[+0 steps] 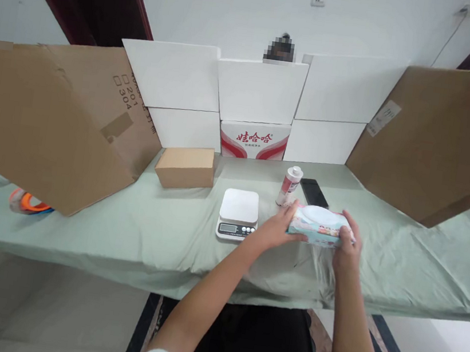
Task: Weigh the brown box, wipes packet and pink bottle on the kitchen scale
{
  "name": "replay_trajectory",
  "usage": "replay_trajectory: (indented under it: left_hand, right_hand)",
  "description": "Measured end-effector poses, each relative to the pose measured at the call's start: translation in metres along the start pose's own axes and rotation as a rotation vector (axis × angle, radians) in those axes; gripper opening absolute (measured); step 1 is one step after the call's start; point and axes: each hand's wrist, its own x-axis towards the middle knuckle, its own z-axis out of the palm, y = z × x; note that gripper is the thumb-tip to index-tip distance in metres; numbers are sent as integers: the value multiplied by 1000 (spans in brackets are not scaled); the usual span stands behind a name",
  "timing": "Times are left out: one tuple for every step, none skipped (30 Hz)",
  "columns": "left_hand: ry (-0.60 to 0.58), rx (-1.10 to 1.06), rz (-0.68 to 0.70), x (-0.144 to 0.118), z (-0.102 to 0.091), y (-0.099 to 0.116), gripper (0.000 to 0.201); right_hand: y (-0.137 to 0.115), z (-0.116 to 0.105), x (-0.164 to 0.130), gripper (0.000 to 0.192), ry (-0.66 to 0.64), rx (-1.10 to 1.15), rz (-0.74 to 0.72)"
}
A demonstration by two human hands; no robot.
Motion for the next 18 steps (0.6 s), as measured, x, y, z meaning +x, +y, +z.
replay_trajectory:
  left_hand:
    - [-27, 10, -19, 7, 10, -3, 119]
    - [-47, 28, -29, 13, 18, -7, 119]
    - [-60, 57, -31, 17, 25, -11, 118]
    - [-63, 97, -28, 19, 30, -14, 116]
    - [-53, 146, -27, 20, 34, -17, 113]
    - [-34, 201, -25, 19, 37, -18, 110]
    - [-8, 259, -22, 17, 39, -19, 105]
    - [20, 315, -16, 13, 39, -19, 99]
    - [47, 362, -8, 8, 38, -18, 94]
    - [72, 398, 3, 1, 35, -17, 90]
    - [95, 422, 18, -8, 30, -17, 86]
    - [120, 436, 35, -18, 23, -18, 82]
    - [153, 444, 53, -29, 12, -20, 78]
    - [195, 451, 68, -42, -1, -24, 73]
    - [252, 457, 78, -56, -16, -29, 68]
    - [317, 462, 80, -71, -35, -36, 63]
    - [390, 467, 65, -86, -55, -44, 58]
    - [462, 475, 35, -101, -76, -52, 53]
  right_hand:
    - [4, -8, 5, 71, 2, -9, 35]
    - [7, -14, 9, 70, 5, -19, 64]
    - [11, -18, 11, 68, 13, -36, 82]
    - [13, -21, 12, 65, 25, -61, 87]
    - [15, -22, 12, 63, 37, -94, 79]
    - [16, -23, 12, 60, 50, -126, 62]
    - [17, -23, 11, 57, 60, -154, 42]
    - [17, -23, 10, 56, 73, -175, 24]
    - [16, -22, 9, 54, 82, -189, 13]
    - [16, -22, 8, 54, 91, -201, 7]
    - [15, -23, 7, 53, 103, -217, 7]
    - [15, -23, 6, 53, 116, -233, 15]
    - [14, -24, 4, 53, 132, -248, 29]
    - [14, -25, 3, 53, 150, -262, 44]
    - [14, -25, 1, 53, 169, -277, 54]
    - [15, -26, 0, 52, 193, -295, 49]
    - [15, -26, -1, 50, 222, -319, 23]
    - [16, -25, -2, 47, 236, -355, -28]
